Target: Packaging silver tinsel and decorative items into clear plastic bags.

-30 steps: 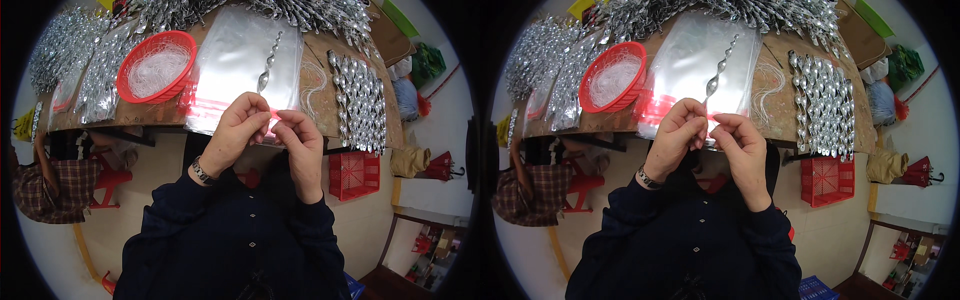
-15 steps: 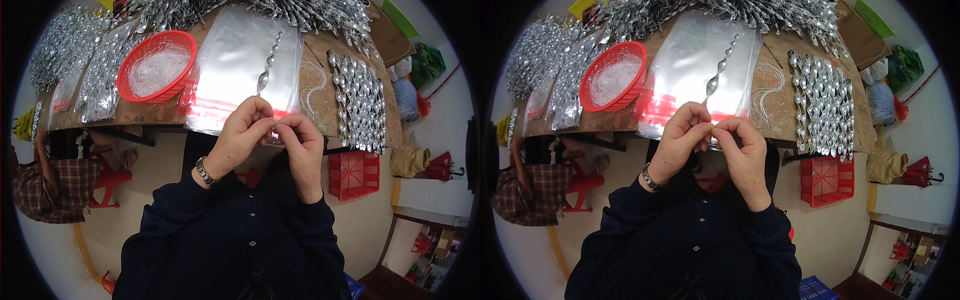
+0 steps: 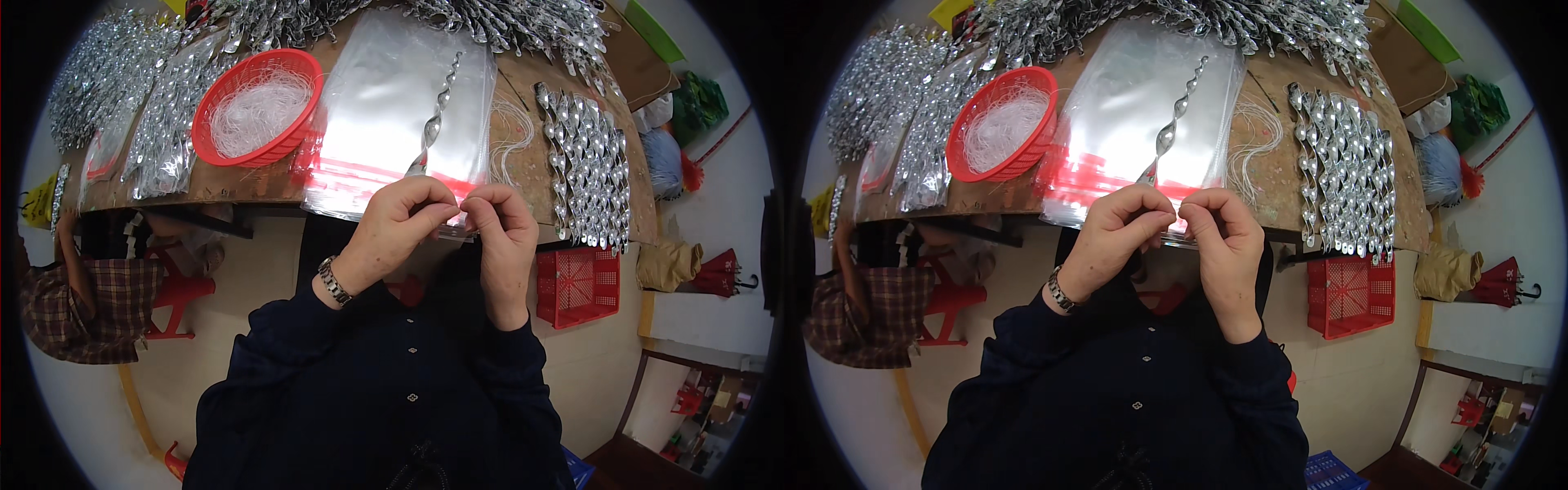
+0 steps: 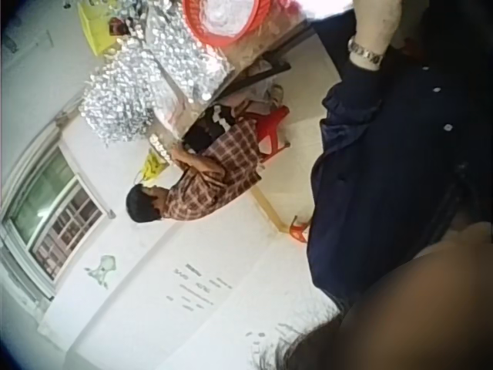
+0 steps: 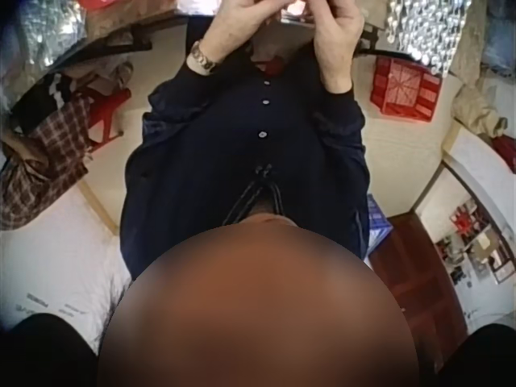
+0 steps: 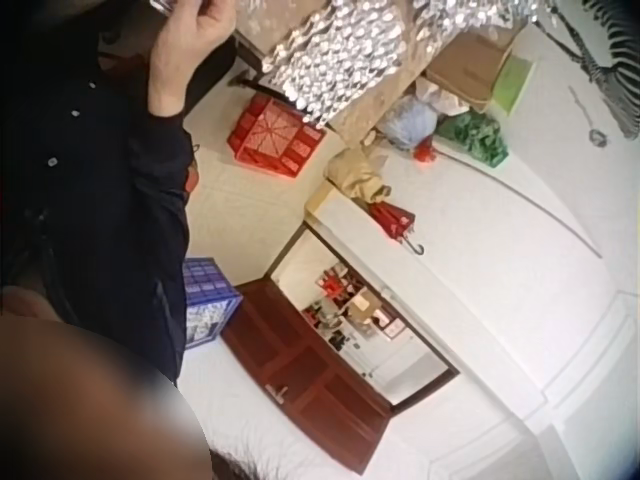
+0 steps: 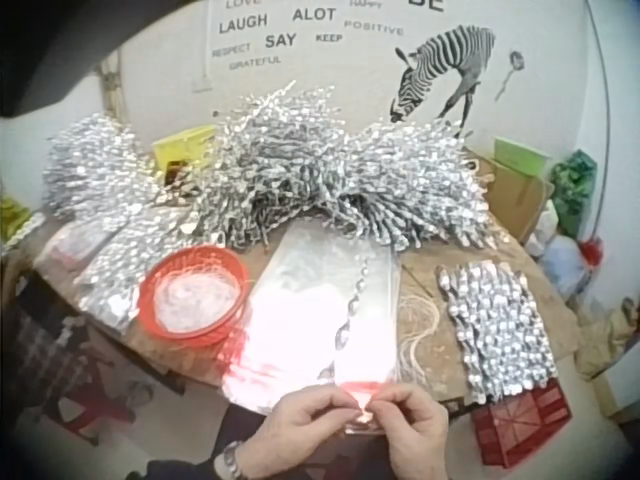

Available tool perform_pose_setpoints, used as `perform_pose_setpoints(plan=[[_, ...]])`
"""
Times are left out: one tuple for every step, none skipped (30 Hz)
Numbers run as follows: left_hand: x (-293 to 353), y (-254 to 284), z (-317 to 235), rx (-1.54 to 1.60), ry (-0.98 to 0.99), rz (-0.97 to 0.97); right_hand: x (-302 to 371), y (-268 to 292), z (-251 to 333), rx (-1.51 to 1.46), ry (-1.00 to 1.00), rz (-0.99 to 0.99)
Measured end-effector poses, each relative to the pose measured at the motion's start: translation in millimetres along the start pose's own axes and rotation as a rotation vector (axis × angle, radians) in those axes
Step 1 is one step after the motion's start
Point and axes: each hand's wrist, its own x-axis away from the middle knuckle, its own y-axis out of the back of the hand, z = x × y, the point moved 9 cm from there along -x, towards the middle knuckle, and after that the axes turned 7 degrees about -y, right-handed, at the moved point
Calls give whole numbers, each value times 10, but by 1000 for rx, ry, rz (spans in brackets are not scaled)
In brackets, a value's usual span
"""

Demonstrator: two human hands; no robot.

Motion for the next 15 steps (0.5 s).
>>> perform_pose_setpoints(plan=[[3, 16, 14, 46, 14, -31, 1, 7, -4, -4, 1, -11], [7, 36, 30, 91, 29, -61, 2, 15, -9, -8, 2, -21], [8, 40, 35, 91, 30, -62, 4, 16, -21, -8, 2, -21], [12, 62, 61, 129, 49, -89, 10, 22, -37, 0, -2, -24], [18, 83, 87, 166, 68, -117, 16, 26, -48, 8, -6, -27], [17, 82, 98, 166, 69, -117, 21, 24, -51, 8, -7, -27], [15, 78, 105, 186, 63, -121, 25, 17, -51, 11, -4, -23], [13, 75, 106, 207, 56, -125, 30, 9, -51, 13, -1, -20], [14, 74, 103, 207, 57, -125, 38, 2, -45, 13, -2, -20], [22, 78, 119, 227, 75, -134, 46, -4, -41, 33, -4, -26], [30, 81, 137, 247, 92, -142, 51, -6, -41, 54, -5, -33], [29, 84, 146, 246, 93, -143, 50, -5, -54, 53, -6, -33], [26, 105, 163, 279, 93, -171, 49, 1, -74, 46, -11, -33], [27, 124, 179, 311, 92, -199, 48, 6, -90, 40, -17, -32], [30, 127, 188, 311, 92, -199, 50, 9, -95, 40, -17, -32]])
